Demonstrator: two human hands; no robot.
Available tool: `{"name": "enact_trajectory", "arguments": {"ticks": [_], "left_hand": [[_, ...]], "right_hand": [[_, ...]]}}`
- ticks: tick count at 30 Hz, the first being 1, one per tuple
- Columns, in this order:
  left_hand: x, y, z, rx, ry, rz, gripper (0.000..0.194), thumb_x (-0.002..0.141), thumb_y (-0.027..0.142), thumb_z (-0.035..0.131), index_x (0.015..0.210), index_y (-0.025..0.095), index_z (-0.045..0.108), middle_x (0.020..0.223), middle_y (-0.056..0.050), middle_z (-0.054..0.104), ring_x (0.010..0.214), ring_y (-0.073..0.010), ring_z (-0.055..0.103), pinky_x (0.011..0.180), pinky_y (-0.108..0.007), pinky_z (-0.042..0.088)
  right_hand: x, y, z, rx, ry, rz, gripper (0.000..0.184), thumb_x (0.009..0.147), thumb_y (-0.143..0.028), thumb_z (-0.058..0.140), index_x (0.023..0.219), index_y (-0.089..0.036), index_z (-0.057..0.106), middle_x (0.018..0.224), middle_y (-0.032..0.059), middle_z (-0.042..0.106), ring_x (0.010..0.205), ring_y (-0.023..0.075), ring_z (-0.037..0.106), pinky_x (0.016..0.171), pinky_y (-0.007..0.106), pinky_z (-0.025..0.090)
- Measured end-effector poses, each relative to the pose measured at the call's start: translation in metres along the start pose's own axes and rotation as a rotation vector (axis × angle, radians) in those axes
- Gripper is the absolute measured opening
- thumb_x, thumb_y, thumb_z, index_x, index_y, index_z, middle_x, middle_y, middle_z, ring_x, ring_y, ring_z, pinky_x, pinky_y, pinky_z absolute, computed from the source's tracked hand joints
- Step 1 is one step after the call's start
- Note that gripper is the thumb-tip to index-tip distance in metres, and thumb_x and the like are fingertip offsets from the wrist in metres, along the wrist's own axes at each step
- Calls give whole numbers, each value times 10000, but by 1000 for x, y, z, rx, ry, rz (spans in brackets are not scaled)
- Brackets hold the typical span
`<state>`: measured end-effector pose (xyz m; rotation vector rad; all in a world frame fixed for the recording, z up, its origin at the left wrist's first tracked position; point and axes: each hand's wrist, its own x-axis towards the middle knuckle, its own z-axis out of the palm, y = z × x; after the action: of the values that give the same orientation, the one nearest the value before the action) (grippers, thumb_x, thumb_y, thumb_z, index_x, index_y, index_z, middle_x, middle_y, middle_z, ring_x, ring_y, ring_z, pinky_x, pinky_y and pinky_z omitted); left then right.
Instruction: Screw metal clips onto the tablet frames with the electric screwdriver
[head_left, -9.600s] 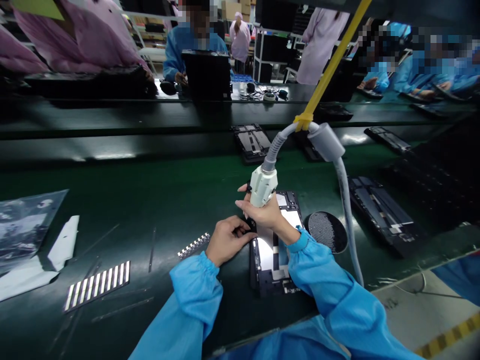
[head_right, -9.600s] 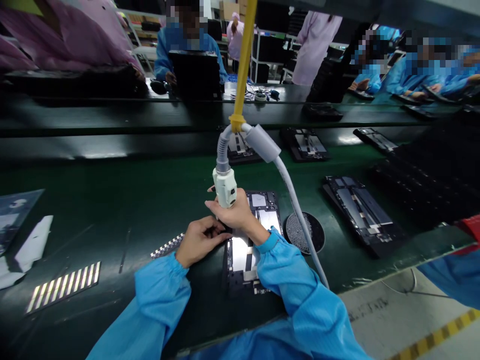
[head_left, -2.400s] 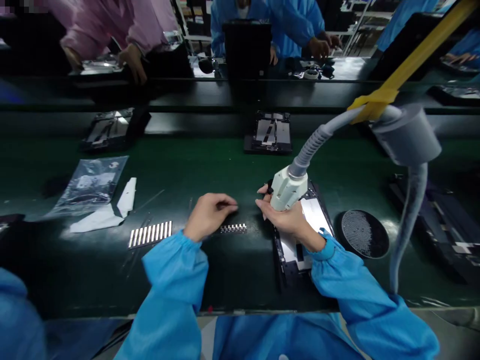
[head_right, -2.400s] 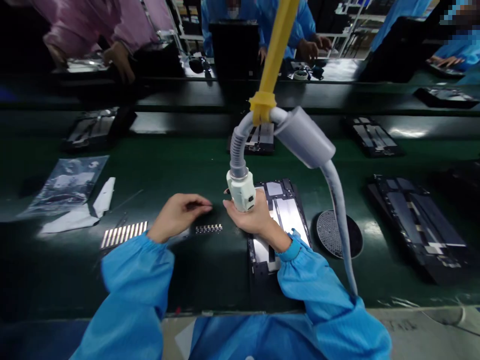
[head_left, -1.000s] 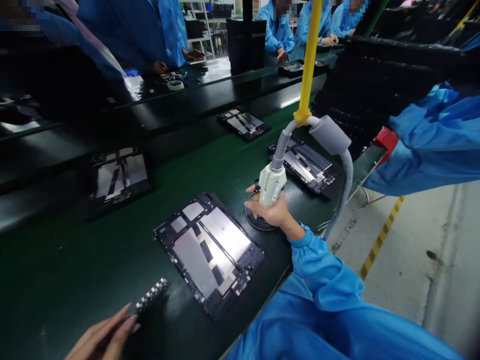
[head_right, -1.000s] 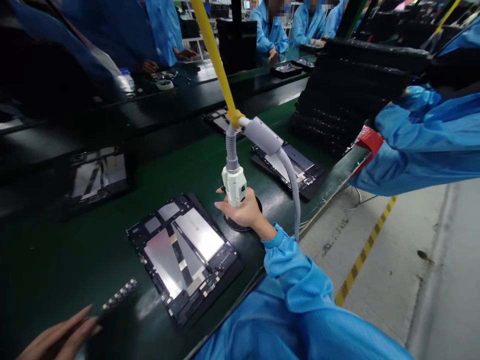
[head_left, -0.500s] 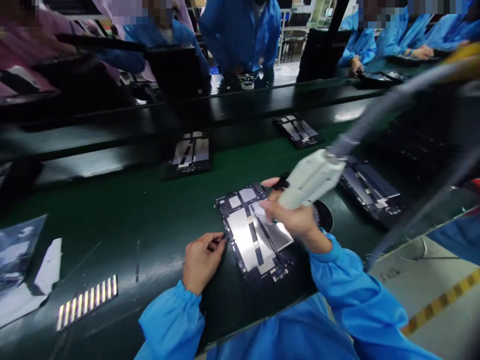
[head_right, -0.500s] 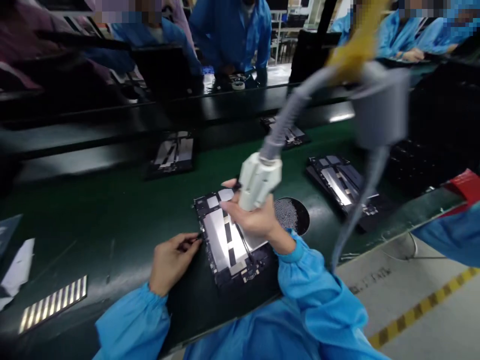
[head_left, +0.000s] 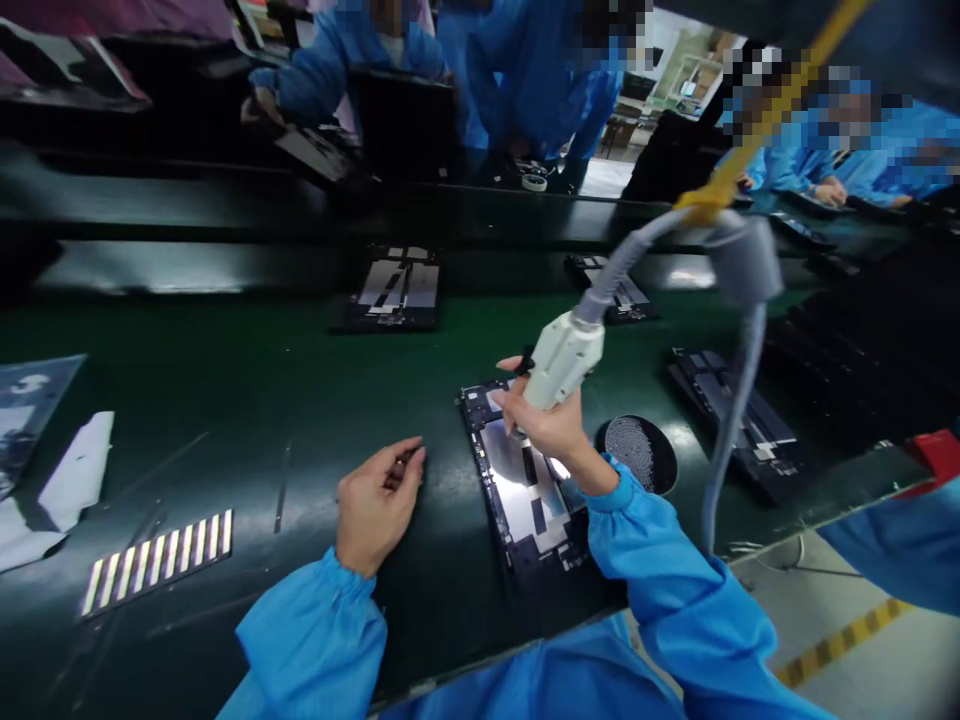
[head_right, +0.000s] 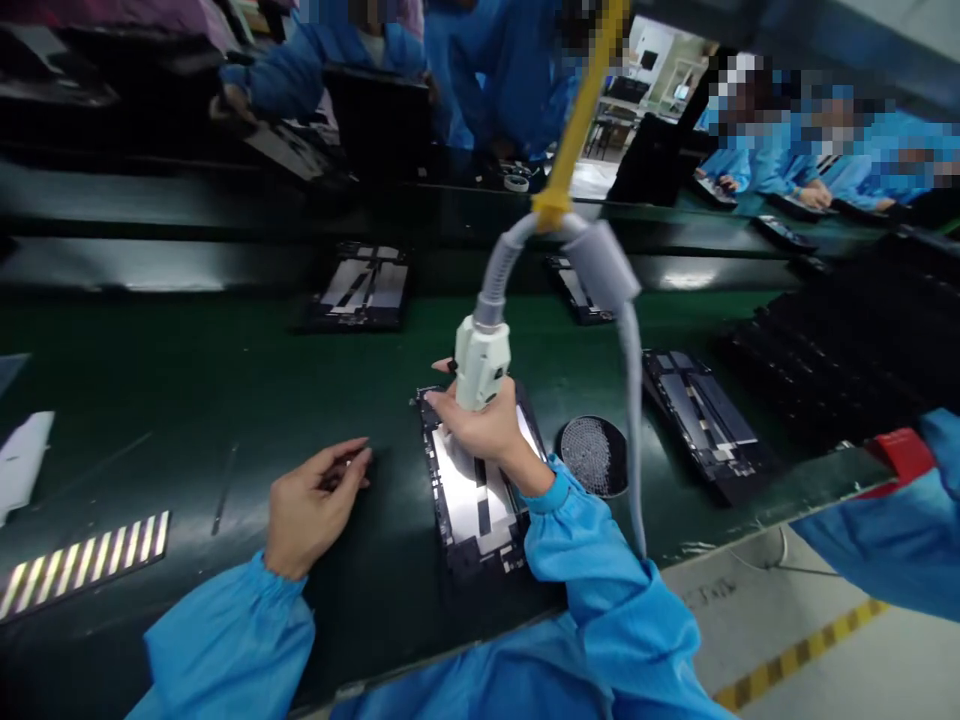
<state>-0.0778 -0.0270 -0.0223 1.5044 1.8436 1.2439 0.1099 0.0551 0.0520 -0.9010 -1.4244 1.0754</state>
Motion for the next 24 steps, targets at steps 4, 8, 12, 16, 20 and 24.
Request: {"name": "enact_trajectory", "arguments": {"ticks": [4, 8, 12, 16, 20, 24], "left_hand": [[-1, -1, 3, 24, -40, 106, 304, 873, 390, 534, 991, 173, 711, 743, -35, 714, 589, -138, 658, 579, -247, 533], [-1, -2, 3, 11, -30, 112, 266, 878, 340, 529, 973, 169, 709, 821, -51, 748, 680, -162, 709, 663, -261, 566], [0, 0, 2, -38, -39, 66, 243, 879, 313, 524, 981, 169, 691, 833, -44, 754, 709, -170, 725, 675, -262, 583], [0, 0, 1, -30, -33, 64, 214, 881, 262, 505, 967, 173, 680, 818, -27, 746, 714, -159, 723, 683, -259, 585], [0, 0, -1, 13, 3, 162, 238, 869, 181, 460, 896, 166, 696, 926, -52, 745, 759, -153, 719, 751, -285, 594], [1, 1, -1, 66, 53, 261, 249, 863, 155, 461, 832, 159, 707, 972, -72, 746, 883, -183, 715, 843, -321, 587]], "right_hand": [[3, -1, 16, 63, -7, -4, 286, 737, -219, 696, 993, -198, 570, 446, -98, 546, 377, 120, 523, 464, 291, 469], [5, 10, 32, 81, -65, 39, 320, 731, -214, 711, 1013, -199, 561, 457, -99, 550, 384, 116, 524, 477, 291, 473], [5, 16, 35, 43, -84, 53, 292, 755, -242, 685, 1010, -212, 546, 450, -102, 541, 383, 123, 522, 481, 307, 476], [4, 18, 34, 44, -104, 60, 305, 758, -242, 684, 1024, -207, 538, 456, -103, 545, 388, 119, 521, 477, 303, 473], [3, 20, 34, 63, -104, 63, 300, 761, -251, 695, 1017, -205, 544, 462, -106, 537, 390, 113, 525, 478, 289, 472], [-1, 16, 38, -10, -129, 60, 204, 760, -241, 676, 928, -202, 565, 477, -90, 530, 416, 111, 527, 506, 291, 485]]}}
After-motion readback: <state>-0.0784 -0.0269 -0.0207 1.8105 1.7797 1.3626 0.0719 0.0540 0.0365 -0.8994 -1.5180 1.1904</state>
